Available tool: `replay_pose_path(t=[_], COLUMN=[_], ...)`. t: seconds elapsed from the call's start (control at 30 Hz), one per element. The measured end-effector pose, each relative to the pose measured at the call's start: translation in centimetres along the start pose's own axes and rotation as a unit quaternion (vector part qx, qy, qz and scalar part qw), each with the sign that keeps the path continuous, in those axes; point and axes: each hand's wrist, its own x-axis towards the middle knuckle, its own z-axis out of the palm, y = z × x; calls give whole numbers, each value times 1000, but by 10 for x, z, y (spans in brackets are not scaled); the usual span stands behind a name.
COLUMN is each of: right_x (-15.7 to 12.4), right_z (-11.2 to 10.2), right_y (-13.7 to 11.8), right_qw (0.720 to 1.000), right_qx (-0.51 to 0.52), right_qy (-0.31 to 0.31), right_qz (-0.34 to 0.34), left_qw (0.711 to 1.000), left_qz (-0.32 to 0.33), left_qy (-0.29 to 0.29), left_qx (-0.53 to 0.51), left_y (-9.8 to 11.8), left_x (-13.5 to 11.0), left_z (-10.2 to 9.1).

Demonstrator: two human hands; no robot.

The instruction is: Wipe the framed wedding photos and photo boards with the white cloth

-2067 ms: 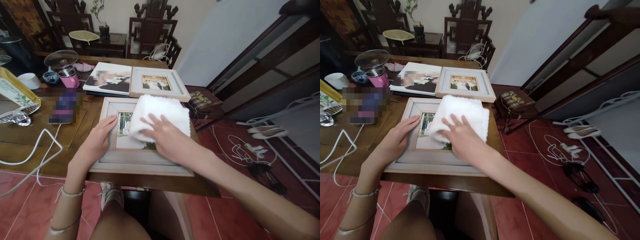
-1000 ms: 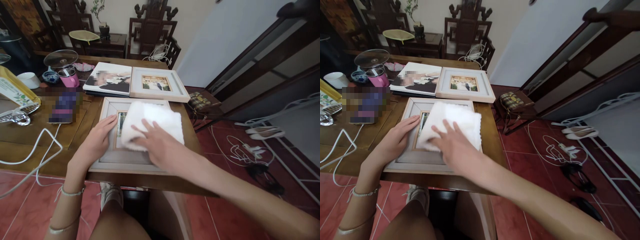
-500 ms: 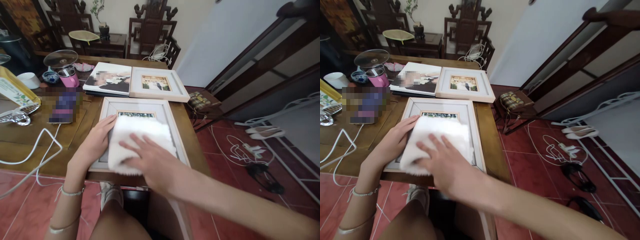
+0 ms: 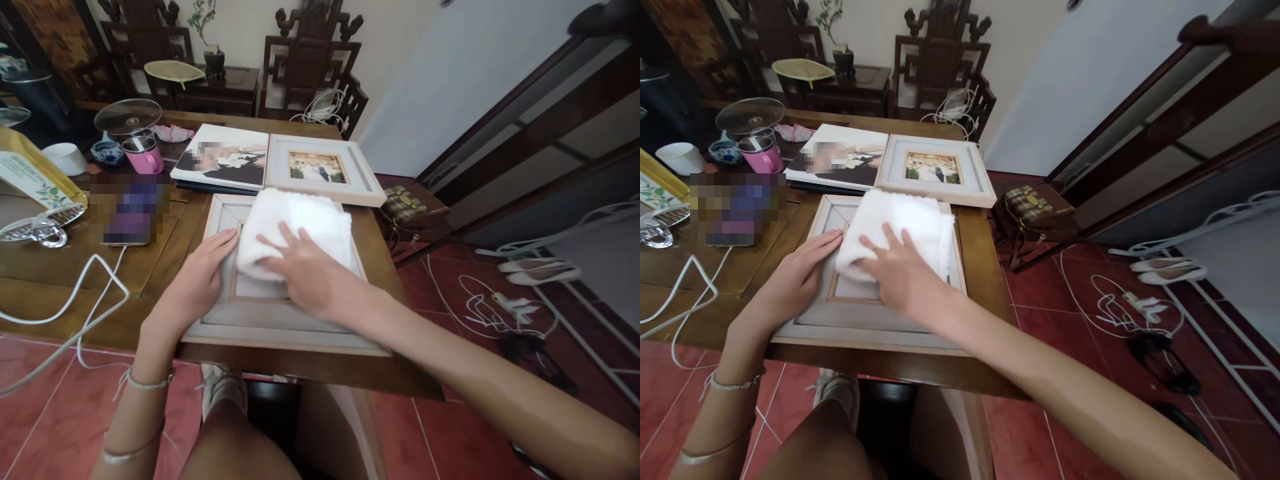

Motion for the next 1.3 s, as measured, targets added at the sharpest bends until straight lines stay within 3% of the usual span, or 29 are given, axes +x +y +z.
replay_pose_path(t=[0.13,0.3,0.4,0.53,0.67,0.73,0.9,1.03,1.13,1.23,1.3], right_x=[-47,-77,-62,-14,32,45,36,-4,-41,-68,-75], right_z=[-10,-14,-4,12,17,14,2,-4,-7,-7,-2], right_y=[-38,-65,-57,-18,24,32,12,-18,-36,-50,-52], right_qw=[990,979,988,999,985,980,991,996,992,978,975], right_qx=[60,101,84,-12,-88,-102,-111,-82,-3,75,103], right_qy=[-99,-103,-60,25,146,167,70,-9,-76,-100,-92], right_qz=[-80,-146,-118,-18,30,42,27,-19,-100,-165,-174], left_qw=[1000,1000,1000,999,999,999,999,998,999,999,999], left_qz=[7,16,9,12,13,14,18,19,12,10,5], left_qy=[10,17,17,24,31,31,42,46,40,38,38], left_qx=[6,-2,-6,-20,-28,-32,-31,-23,-18,-24,-27], left_y=[-1,-1,1,0,-3,-4,-3,-3,-2,-1,-1], left_x=[0,1,1,0,-2,-2,-1,-1,-1,-1,-1], left_z=[2,2,1,1,3,3,4,4,3,2,2])
